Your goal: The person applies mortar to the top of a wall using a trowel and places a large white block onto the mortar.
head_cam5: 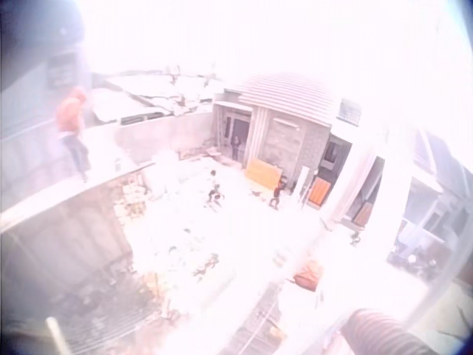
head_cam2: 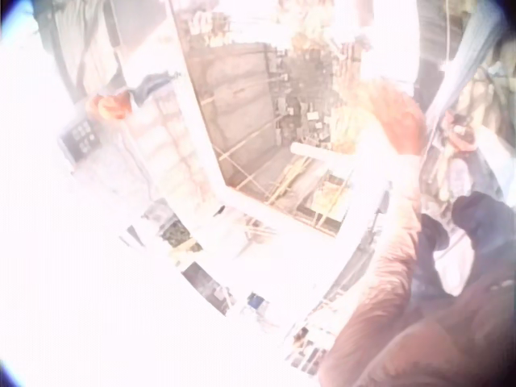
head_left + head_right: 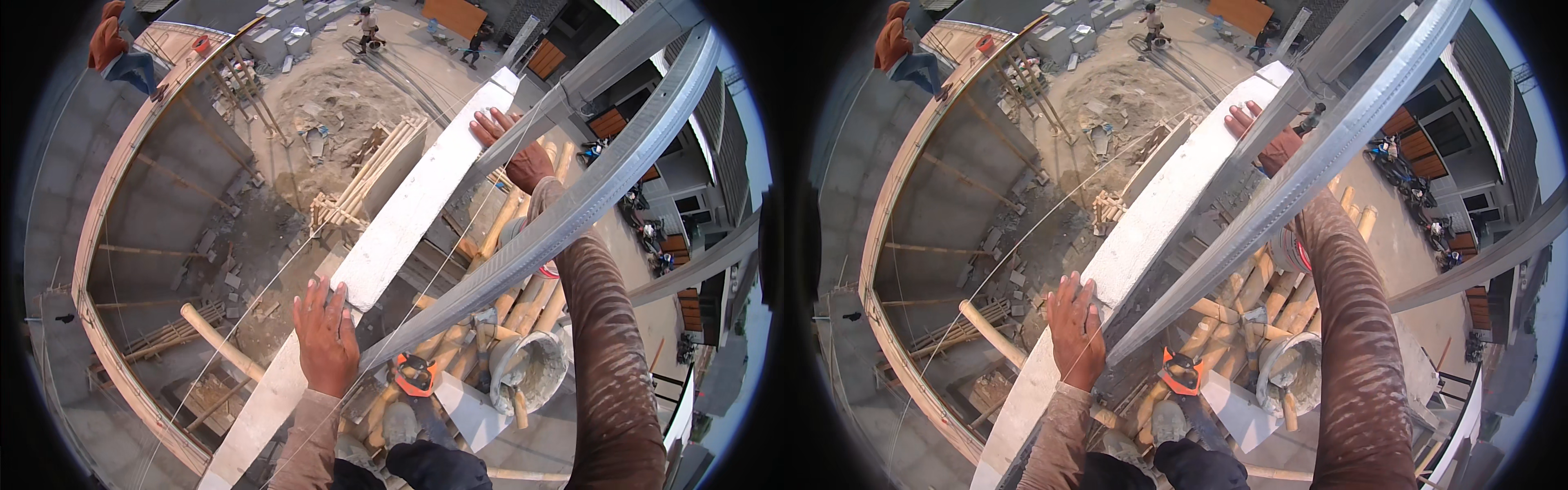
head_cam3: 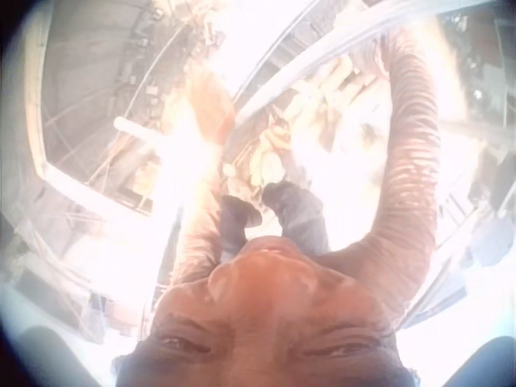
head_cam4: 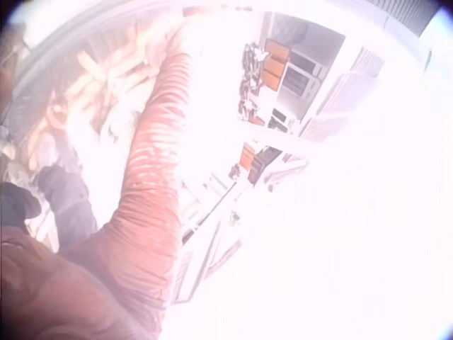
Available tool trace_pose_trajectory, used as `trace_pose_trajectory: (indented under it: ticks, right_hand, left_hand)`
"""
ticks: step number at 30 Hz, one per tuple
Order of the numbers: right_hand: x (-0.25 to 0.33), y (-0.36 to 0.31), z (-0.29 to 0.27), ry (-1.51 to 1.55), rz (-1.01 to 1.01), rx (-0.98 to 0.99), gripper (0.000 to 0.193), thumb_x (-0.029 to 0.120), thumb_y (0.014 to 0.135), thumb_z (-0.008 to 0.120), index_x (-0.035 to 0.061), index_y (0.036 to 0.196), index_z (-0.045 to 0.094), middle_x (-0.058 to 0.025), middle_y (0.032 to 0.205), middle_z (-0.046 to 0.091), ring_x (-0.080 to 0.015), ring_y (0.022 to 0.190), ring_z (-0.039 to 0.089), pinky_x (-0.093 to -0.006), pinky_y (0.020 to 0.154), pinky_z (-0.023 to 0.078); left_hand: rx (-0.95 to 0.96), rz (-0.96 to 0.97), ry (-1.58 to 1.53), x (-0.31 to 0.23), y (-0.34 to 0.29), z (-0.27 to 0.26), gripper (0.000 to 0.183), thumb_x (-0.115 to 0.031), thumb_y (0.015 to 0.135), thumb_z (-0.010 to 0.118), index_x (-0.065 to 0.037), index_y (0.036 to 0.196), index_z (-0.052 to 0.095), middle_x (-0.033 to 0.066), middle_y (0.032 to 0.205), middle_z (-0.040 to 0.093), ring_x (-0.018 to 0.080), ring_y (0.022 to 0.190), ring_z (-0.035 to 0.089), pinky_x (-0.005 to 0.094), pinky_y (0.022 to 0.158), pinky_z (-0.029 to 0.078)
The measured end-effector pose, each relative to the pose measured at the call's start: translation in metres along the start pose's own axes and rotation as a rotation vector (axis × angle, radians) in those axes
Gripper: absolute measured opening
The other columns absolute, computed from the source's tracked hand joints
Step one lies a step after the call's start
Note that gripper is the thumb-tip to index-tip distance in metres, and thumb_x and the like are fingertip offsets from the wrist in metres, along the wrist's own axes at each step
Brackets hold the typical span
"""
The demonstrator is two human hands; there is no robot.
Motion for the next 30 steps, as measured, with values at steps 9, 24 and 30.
trace_pose_trajectory:
  ticks: [9,24,30]
  right_hand:
    - [-0.04,-0.013,0.033,-0.009,0.379,0.039,0.059,0.017,0.101,0.044,0.0199,0.157,0.025,-0.0109,0.161,0.03,-0.0297,0.147,0.031,-0.0448,0.121,0.023]
    - [0.128,-0.184,-0.067,0.694,0.616,-0.18,0.041,0.019,0.087,0.064,0.005,0.125,0.059,-0.0223,0.135,0.053,-0.0384,0.126,0.051,-0.0472,0.105,0.042]
    - [0.151,-0.323,-0.135,0.951,1.031,0.124,0.022,0.028,0.089,0.067,0.0056,0.09,0.065,-0.0148,0.081,0.068,-0.0383,0.08,0.066,-0.0483,0.074,0.05]
  left_hand:
    - [-0.005,0.001,-0.01,-0.001,0.0,-0.002,0.037,-0.014,0.1,0.048,-0.009,0.135,0.059,0.0136,0.147,0.049,0.0336,0.142,0.039,0.0534,0.119,0.021]
    - [-0.109,0.069,-0.012,0.01,-0.003,0.007,0.036,-0.018,0.102,0.045,-0.008,0.134,0.06,0.0142,0.146,0.051,0.0324,0.139,0.042,0.0508,0.12,0.022]
    - [-0.162,0.182,-0.065,0.02,-0.004,0.019,0.035,-0.02,0.103,0.046,-0.004,0.13,0.061,0.0177,0.144,0.052,0.0363,0.139,0.041,0.0487,0.116,0.029]
Point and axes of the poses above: each hand's wrist, its own y-axis towards the middle knuckle, its own z-axis out of the palm, x = y × z, the point moved 1 cm from there along y, towards the middle knuckle
